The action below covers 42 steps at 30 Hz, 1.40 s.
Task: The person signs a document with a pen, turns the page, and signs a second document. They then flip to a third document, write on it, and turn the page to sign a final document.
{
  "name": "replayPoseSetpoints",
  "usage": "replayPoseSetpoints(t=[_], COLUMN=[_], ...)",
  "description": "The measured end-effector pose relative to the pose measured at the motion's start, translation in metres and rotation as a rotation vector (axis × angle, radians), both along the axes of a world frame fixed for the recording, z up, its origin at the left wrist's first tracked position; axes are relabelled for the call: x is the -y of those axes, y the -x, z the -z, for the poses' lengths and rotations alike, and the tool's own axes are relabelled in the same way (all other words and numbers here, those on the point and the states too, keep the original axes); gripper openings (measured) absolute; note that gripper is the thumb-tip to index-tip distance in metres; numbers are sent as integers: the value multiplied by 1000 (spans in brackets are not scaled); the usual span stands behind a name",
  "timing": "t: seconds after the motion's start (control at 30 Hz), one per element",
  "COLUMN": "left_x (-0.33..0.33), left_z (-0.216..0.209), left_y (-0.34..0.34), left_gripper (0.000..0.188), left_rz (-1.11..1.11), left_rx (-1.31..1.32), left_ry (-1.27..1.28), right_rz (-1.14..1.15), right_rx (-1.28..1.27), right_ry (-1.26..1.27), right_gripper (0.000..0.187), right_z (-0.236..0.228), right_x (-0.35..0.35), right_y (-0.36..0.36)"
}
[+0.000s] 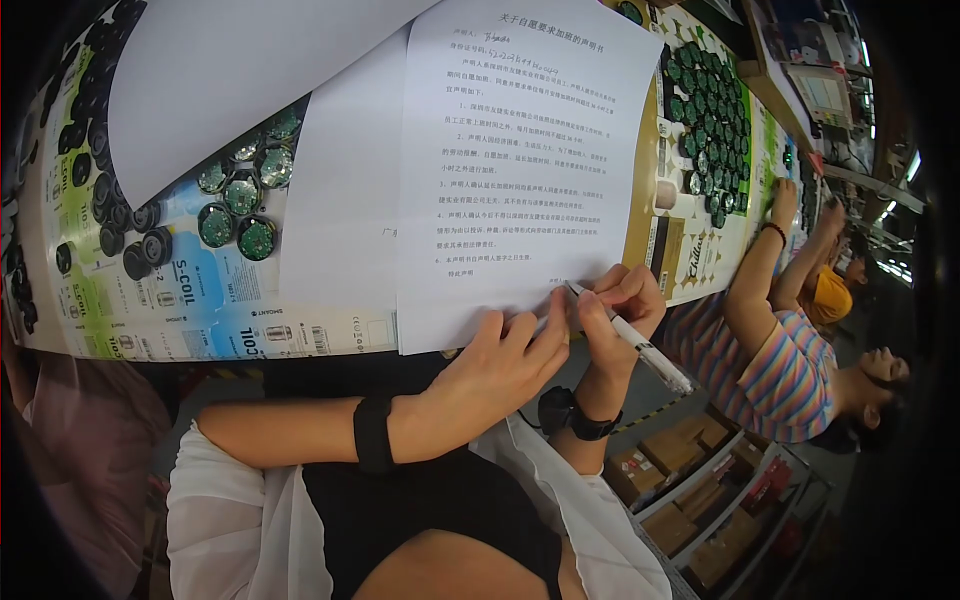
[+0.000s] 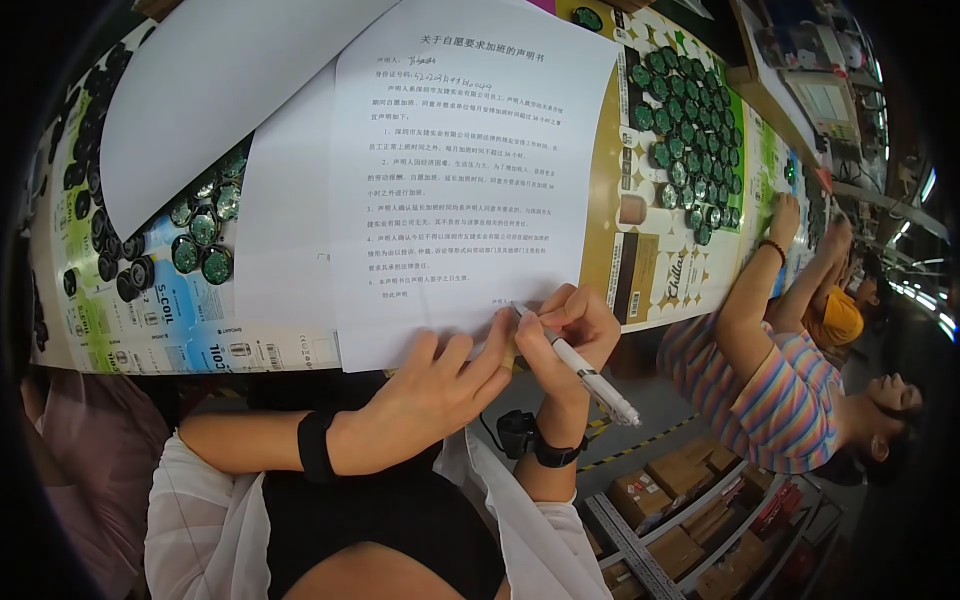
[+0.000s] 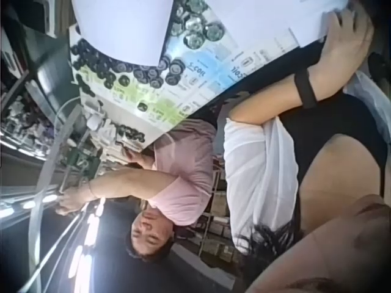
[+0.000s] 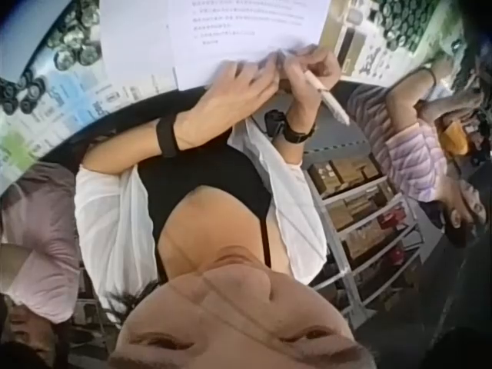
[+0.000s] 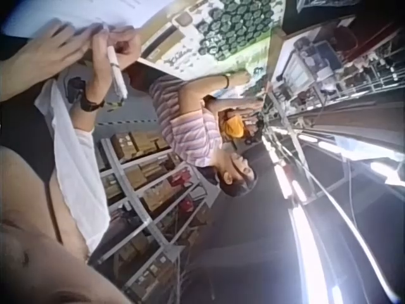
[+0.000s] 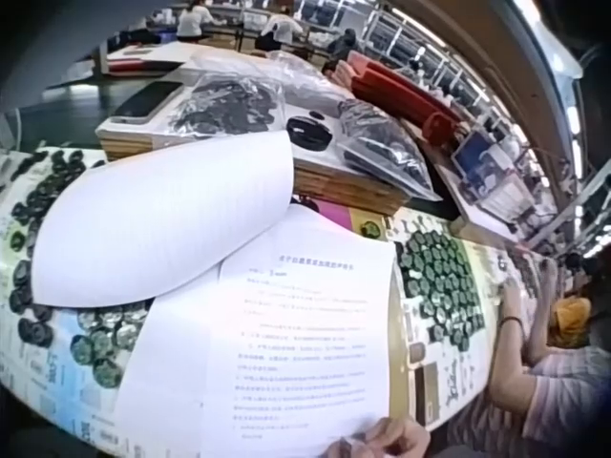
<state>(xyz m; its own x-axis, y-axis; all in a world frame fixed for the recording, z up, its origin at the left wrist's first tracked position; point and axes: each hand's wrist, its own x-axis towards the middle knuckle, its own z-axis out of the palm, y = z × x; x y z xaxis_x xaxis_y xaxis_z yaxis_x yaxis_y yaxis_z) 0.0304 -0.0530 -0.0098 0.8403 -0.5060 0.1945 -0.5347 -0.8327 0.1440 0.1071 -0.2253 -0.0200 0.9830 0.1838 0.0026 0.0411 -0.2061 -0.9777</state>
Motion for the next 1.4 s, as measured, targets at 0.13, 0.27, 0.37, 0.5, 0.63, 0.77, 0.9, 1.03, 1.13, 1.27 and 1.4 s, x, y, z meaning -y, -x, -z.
replayPoseSetpoints(t=[0.13,0.27,0.37,0.5,0.63,0.77,0.9,1.03,1.13,1.27,1.4], left_x=[0,1,1,2,2,1,2,1,1,1,0], left_z=[0,-1,0,2,2,2,3,3,3,4,6], left_y=[-1,-2,-2,-1,-1,0,0,0,0,1,2], left_gripper=[11,11,12,12,12,12,13,13,13,13,23], left_rz=[1,1,1,5,8,8,10,11,13,25,22], left_rx=[5,2,2,1,1,-4,-15,-17,-24,-30,-13], left_ry=[7,0,-6,-7,4,16,19,20,13,9,-39], right_rz=[23,31,-21,35,9,-22,-22,-33,-11,-12,-11], right_rx=[15,20,4,19,-8,-25,-16,-31,-28,-38,-40], right_ry=[-13,3,-5,0,-30,-21,-30,-42,-31,-33,-36], right_gripper=[27,28,28,27,27,27,27,27,27,27,27], right_z=[1,0,0,0,-1,-4,-2,-3,-2,-3,-1], right_x=[0,0,2,-1,3,1,2,1,2,0,0], right_y=[0,-1,-3,-3,-2,-3,-3,-3,-3,-3,-2])
